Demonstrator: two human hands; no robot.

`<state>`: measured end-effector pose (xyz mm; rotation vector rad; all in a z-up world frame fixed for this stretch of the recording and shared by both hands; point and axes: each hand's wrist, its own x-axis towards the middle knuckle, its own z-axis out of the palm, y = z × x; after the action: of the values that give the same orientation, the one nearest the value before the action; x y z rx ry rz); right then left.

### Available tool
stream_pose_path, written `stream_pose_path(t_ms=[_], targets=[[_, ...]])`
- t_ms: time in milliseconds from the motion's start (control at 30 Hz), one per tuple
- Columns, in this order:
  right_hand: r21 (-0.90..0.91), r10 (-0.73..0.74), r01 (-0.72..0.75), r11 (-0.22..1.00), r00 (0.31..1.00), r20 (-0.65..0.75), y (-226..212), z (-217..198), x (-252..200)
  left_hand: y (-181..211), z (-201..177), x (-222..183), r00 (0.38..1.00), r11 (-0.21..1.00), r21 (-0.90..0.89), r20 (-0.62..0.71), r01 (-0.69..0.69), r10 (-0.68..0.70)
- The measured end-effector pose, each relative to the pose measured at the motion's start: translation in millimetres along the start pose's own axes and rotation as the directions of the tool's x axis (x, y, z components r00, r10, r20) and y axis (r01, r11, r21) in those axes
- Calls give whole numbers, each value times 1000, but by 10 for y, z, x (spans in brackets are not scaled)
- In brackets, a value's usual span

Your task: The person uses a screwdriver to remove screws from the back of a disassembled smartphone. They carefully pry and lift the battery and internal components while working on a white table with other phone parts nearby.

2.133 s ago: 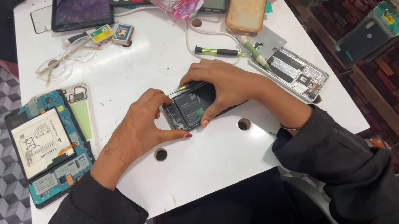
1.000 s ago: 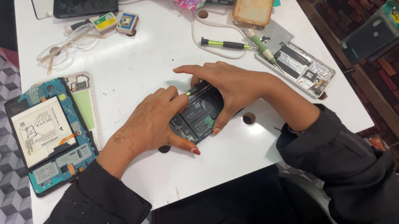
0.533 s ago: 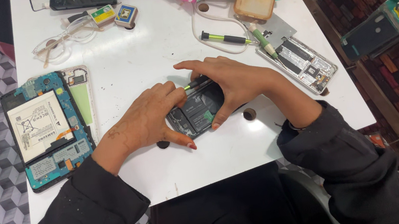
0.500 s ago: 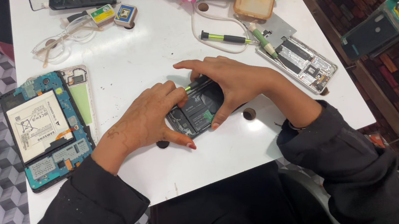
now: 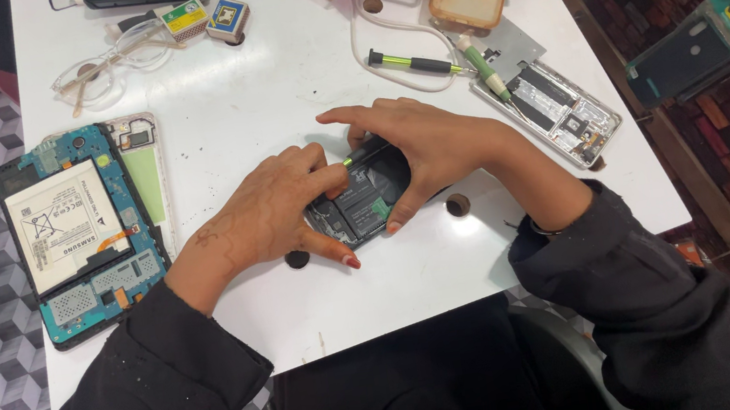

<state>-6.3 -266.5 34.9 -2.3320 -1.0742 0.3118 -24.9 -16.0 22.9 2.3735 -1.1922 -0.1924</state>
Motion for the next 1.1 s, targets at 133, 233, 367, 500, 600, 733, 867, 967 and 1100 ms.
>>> stream_pose_path(t_ms=[133,233,367,500,600,733,867,967,1100], targets=[[7,13,-13,1000,1000,4,-15,4,0,21,4,15,999,1000,0,21,24,-24],[6,22,-22,1000,1000,2,-24,5,8,32,1,26,999,999,19,30,34,-35],[-2,19,-18,1000,1000,3,-5,15,7,21,-2,5,1000,1000,1,-4,-3,3],[52,-18,19,998,1000,-18,71,-31,-47,-17,-26,-62,998,992,-123,-61,9,-17],[14,56,-54,998,986,-160,146,-75,-30,-58,-53,-57,990,977,-205,-141,-51,22],[199,198,-133,971,913,-357,180,-92,-67,-90,-109,-62,993,980,-194,-98,40,-59],[538,303,-79,839,889,-343,193,-78,-36,-83,-123,-75,993,994,-83,-90,71,-78],[725,347,-25,689,888,-300,211,-83,3,-70,-136,-84,994,996,-65,-88,58,-64],[890,365,41,454,903,-228,175,-78,1,-38,-138,-92,995,996,-10,-49,84,-85]])
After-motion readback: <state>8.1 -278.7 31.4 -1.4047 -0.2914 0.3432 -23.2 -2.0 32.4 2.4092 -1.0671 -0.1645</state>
